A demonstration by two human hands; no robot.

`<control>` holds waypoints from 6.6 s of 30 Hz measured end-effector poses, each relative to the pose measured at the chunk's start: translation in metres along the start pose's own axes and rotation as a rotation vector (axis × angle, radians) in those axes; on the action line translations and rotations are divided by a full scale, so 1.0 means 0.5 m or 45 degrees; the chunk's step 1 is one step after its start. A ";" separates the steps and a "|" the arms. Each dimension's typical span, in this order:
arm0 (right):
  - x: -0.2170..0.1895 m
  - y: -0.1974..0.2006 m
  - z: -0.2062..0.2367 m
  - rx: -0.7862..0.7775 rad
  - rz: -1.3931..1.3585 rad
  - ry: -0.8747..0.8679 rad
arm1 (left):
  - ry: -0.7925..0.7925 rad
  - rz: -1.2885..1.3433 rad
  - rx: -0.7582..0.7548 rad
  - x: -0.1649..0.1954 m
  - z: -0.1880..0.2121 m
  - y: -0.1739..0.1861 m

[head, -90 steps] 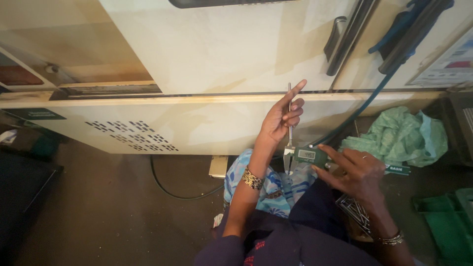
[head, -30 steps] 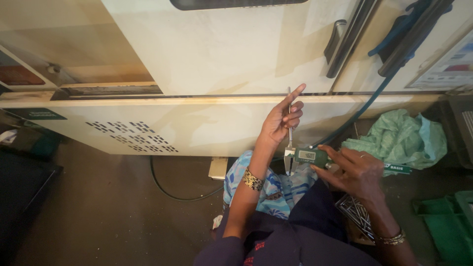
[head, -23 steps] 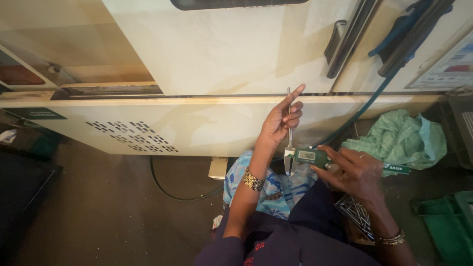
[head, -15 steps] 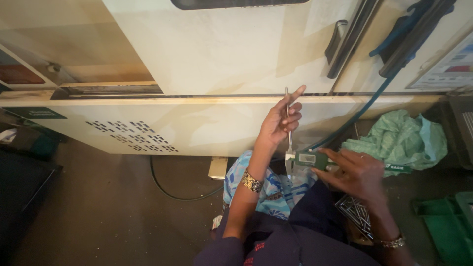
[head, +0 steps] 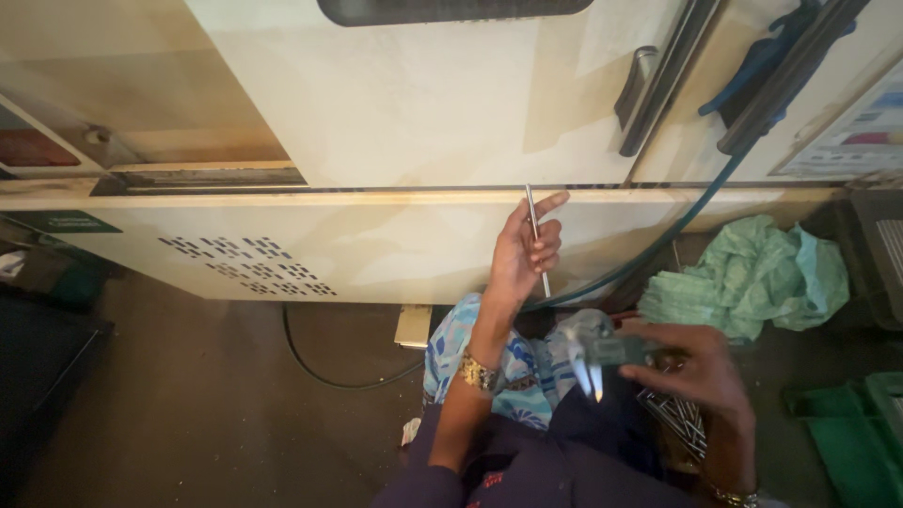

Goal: The person retrieves thin metal rods from a machine, wipes them with a cloth, and measures their diameter using a digital caliper. The person repeats this process for multiple rods, opening and closing the machine door between each retrieval.

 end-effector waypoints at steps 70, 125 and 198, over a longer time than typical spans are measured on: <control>-0.222 0.156 -0.048 0.517 0.632 0.341 | -0.923 -1.511 -0.425 -0.006 0.128 -0.181; -0.128 0.156 -0.080 0.455 0.499 0.285 | -0.786 -1.385 -0.437 -0.016 0.100 -0.154; -0.159 0.164 -0.070 0.489 0.583 0.178 | -0.831 -1.317 -0.412 -0.002 0.114 -0.164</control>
Point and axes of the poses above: each hand's wrist, its own z-axis away from the middle knuckle, its own y-axis out of the back of the hand, x = y × z, the point moved 9 cm from there along -z, towards the middle knuckle
